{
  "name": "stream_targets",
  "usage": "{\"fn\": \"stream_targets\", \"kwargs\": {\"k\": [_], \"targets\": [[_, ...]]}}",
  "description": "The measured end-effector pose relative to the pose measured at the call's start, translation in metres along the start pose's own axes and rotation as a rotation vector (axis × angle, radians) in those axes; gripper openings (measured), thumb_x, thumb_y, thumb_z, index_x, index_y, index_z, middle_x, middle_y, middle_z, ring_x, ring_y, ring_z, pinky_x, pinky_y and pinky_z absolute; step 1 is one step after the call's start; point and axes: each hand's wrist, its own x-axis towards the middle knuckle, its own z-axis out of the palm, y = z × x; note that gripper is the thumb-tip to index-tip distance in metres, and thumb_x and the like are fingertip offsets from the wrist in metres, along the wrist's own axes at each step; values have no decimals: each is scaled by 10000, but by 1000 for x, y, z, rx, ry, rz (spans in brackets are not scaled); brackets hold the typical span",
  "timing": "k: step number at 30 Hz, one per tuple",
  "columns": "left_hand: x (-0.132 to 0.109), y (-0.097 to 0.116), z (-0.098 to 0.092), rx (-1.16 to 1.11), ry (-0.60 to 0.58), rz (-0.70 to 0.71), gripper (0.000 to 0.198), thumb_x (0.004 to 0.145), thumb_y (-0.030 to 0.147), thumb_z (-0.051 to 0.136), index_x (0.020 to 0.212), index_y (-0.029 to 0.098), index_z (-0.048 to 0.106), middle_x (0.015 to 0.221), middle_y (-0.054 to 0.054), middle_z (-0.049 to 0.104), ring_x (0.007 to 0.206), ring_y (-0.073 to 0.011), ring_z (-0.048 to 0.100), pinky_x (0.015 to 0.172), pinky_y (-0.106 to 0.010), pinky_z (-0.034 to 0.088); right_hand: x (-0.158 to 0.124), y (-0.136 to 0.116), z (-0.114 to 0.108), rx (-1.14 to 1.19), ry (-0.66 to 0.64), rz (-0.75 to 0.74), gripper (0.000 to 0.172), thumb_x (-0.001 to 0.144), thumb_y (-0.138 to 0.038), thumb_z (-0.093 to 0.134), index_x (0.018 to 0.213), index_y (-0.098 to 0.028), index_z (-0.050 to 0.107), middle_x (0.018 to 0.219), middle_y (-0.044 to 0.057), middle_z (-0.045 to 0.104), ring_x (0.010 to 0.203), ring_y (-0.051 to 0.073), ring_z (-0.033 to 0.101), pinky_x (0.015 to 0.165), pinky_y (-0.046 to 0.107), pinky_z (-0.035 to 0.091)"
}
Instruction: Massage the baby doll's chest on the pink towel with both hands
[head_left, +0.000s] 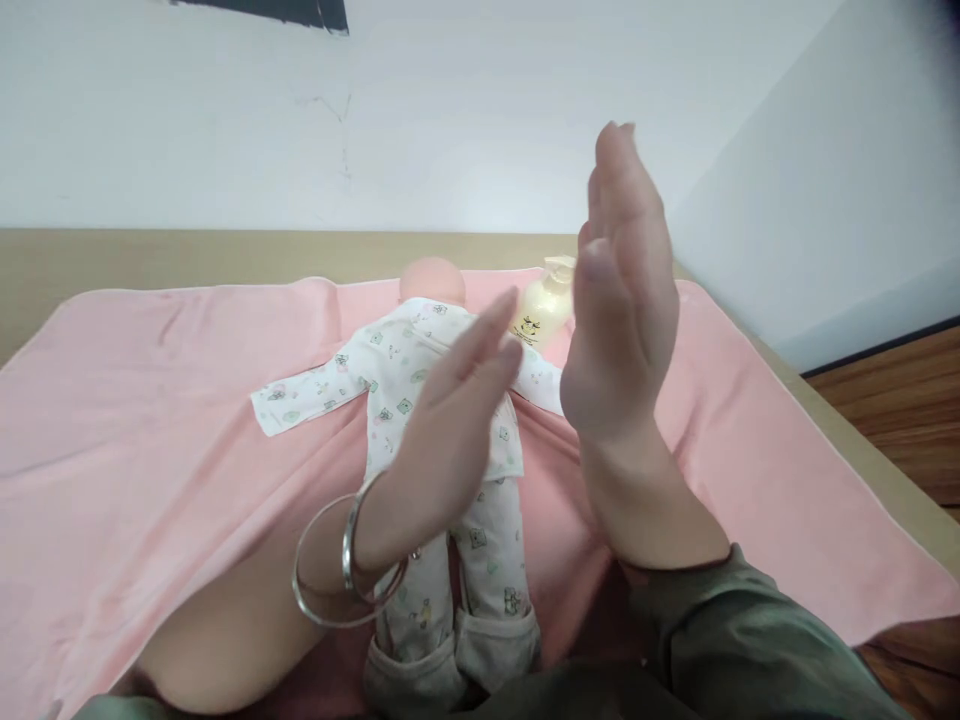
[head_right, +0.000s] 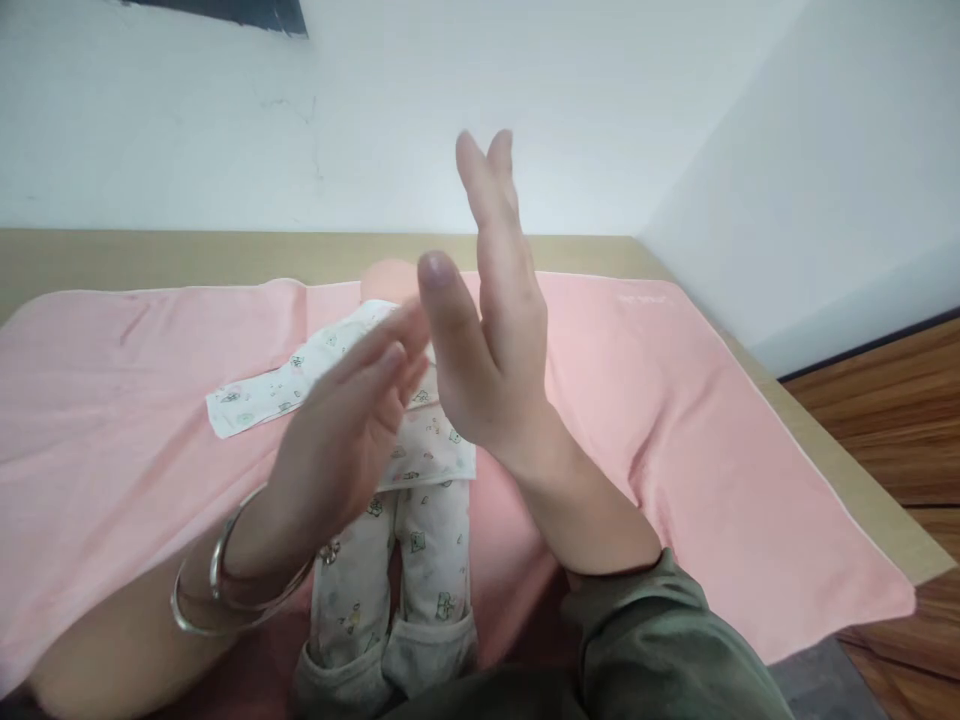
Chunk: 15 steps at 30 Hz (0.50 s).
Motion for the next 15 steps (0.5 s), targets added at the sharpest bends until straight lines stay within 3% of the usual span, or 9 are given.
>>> {"fn": "stream_targets", "kwargs": {"k": [3,6,8,12,15], "targets": [[31,-27,-12,60,115,-19,452,1107,357,365,1537,339,504,1537,3,612,1551,-285,464,1243,-523,507,-9,9,19,-50,-138,73,585,1102,-452,276,1637,-224,333,1733,58,378,1643,220,289,1367,464,296],[58,-62,-19,65,280,-108,467,1039,253,426,1492,256,538,1609,-33,543,1530,-277,487,1259,-480,492,-23,16,54,-110,-366,209,555,1074,-328,317,1597,-196,447,1676,63,477,1600,246,388,1332,505,371],[71,-83,-20,112,312,-156,421,991,230,460,1384,198,610,1524,-84,617,1433,-298,574,1236,-496,504,-31,25,77,-133,-444,255,564,1029,-200,317,1557,-154,510,1658,71,501,1585,210,414,1331,451,382],[78,-113,-16,252,288,-66,323,970,231,416,1136,194,691,1239,-101,748,1233,-295,654,1163,-518,533,-37,51,102,-178,-571,231,583,968,-105,321,1484,-72,591,1603,113,564,1534,172,488,1339,357,351],[72,-123,-13,370,306,-13,360,952,209,402,1178,171,679,1275,-141,717,1262,-292,631,1186,-499,502,-36,68,103,-198,-580,188,574,967,-109,321,1451,-62,625,1568,115,598,1502,172,528,1336,372,358]]}}
